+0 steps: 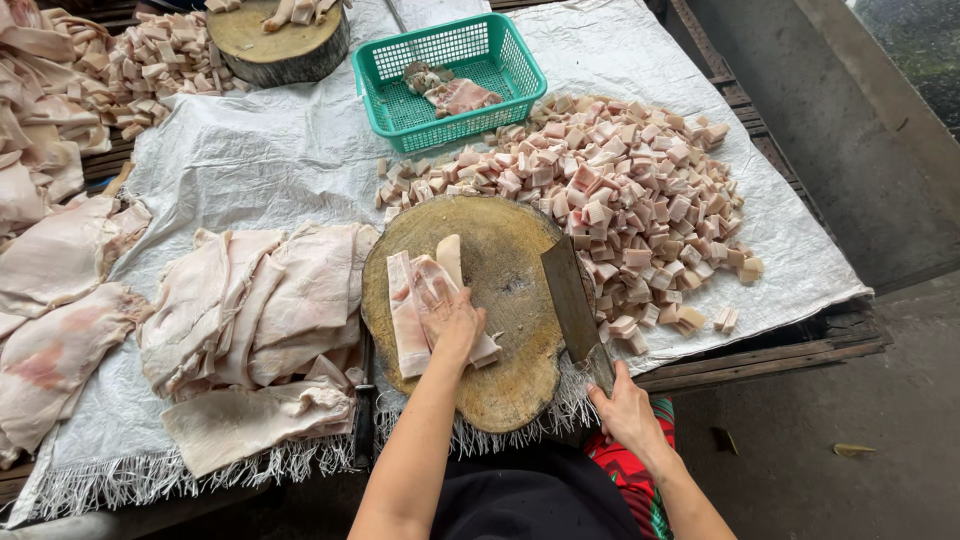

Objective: The person chops large sheets of pork skin into strips and then into small cubes using a large cleaver on a wooden chopping block.

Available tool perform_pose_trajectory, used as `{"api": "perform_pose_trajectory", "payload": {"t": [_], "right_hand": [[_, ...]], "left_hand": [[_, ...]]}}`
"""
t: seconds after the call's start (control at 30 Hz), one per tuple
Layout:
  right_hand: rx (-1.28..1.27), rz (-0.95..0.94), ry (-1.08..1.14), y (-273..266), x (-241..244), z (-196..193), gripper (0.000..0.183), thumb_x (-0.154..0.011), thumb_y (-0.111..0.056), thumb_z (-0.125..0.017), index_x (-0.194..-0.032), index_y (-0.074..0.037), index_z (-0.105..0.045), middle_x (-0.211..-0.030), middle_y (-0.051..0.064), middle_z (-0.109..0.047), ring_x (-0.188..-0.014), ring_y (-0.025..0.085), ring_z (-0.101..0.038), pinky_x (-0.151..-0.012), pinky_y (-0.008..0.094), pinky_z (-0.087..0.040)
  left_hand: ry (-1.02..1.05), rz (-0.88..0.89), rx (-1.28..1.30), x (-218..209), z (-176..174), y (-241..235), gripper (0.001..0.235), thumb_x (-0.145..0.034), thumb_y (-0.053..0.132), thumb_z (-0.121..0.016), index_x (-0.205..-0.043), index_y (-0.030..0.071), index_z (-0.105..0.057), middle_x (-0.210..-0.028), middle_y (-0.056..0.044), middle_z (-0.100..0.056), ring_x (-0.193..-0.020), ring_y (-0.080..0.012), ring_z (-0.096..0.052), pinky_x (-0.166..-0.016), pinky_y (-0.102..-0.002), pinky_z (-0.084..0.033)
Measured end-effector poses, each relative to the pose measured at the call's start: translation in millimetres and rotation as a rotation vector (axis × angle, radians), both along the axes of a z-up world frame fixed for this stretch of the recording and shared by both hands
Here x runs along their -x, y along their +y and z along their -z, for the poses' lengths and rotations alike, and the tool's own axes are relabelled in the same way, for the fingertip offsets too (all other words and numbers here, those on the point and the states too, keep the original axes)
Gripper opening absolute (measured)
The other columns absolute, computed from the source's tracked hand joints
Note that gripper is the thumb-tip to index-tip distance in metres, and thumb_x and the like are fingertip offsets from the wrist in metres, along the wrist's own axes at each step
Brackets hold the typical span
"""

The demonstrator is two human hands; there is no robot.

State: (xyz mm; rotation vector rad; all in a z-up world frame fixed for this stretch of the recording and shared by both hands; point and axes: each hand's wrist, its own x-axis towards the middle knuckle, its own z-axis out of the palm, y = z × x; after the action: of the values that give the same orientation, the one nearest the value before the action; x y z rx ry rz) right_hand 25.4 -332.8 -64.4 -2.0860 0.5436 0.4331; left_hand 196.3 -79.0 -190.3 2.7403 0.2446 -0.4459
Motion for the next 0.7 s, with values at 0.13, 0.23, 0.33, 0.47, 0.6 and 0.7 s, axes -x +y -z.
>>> {"api": "perform_pose_trajectory", "payload": {"t": [0.13,0.23,0.33,0.47,0.6,0.7], "right_hand": [[0.050,-0.043,-0.058,3,3,2,0.053,-0.095,-0.034,-0.061,-0.131,0.001,-0.045,-0.056,0.017,-0.068,-0.043,0.024,-0.068,-0.044,0.040,-0.057],[0.031,-0.019,-0.068,4,5,-11,0.048,-0.097,-0.041,-0.058,-0.124,-0.002,-0.054,-0.057,0.016,-0.066,-0.044,0.026,-0.067,-0.045,0.043,-0.056],[0.096,0.011,-0.140,6,1,-25,0.047,-0.097,-0.043,-0.058,-0.125,-0.005,-0.056,-0.057,0.021,-0.067,-0.049,0.032,-0.068,-0.052,0.048,-0.054],[0.246,-0.015,-0.250,-1,-7,-24,0.046,-0.098,-0.043,-0.057,-0.127,-0.007,-0.054,-0.068,0.025,-0.070,-0.068,0.042,-0.072,-0.067,0.054,-0.055],[0.329,-0.112,-0.215,-12,-11,5,0.046,-0.102,-0.040,-0.055,-0.131,-0.006,-0.046,-0.084,0.033,-0.071,-0.087,0.054,-0.068,-0.077,0.060,-0.052],[0.271,-0.088,-0.257,-15,-4,28,0.049,-0.097,-0.032,-0.057,-0.134,-0.005,-0.040,-0.088,0.037,-0.069,-0.091,0.057,-0.065,-0.079,0.062,-0.050]], "left_hand": [[-0.159,-0.006,0.014,14,1,24,0.051,-0.092,0.039,-0.059,-0.141,0.028,-0.050,-0.165,-0.026,-0.009,-0.150,-0.0534,-0.008,-0.120,-0.065,-0.009],[-0.261,-0.030,0.081,36,-26,37,0.046,-0.092,0.030,-0.064,-0.137,0.027,-0.056,-0.160,-0.032,-0.025,-0.147,-0.0493,-0.031,-0.123,-0.057,-0.026],[-0.193,-0.192,0.263,49,-57,44,0.075,-0.085,0.028,-0.071,-0.152,0.022,-0.039,-0.145,-0.030,-0.037,-0.123,-0.0439,-0.052,-0.107,-0.053,-0.045],[-0.037,-0.371,0.495,48,-54,65,0.087,-0.083,0.034,-0.081,-0.150,0.005,-0.034,-0.119,-0.019,-0.057,-0.092,-0.0305,-0.069,-0.087,-0.043,-0.060],[0.202,-0.671,1.121,61,-66,101,0.074,-0.089,0.031,-0.079,-0.147,-0.006,-0.053,-0.099,-0.017,-0.065,-0.066,-0.0188,-0.068,-0.059,-0.032,-0.062],[0.170,-0.644,1.324,65,-117,114,0.077,-0.084,0.025,-0.077,-0.152,0.009,-0.044,-0.108,-0.016,-0.070,-0.063,-0.0182,-0.065,-0.045,-0.027,-0.048]]}}
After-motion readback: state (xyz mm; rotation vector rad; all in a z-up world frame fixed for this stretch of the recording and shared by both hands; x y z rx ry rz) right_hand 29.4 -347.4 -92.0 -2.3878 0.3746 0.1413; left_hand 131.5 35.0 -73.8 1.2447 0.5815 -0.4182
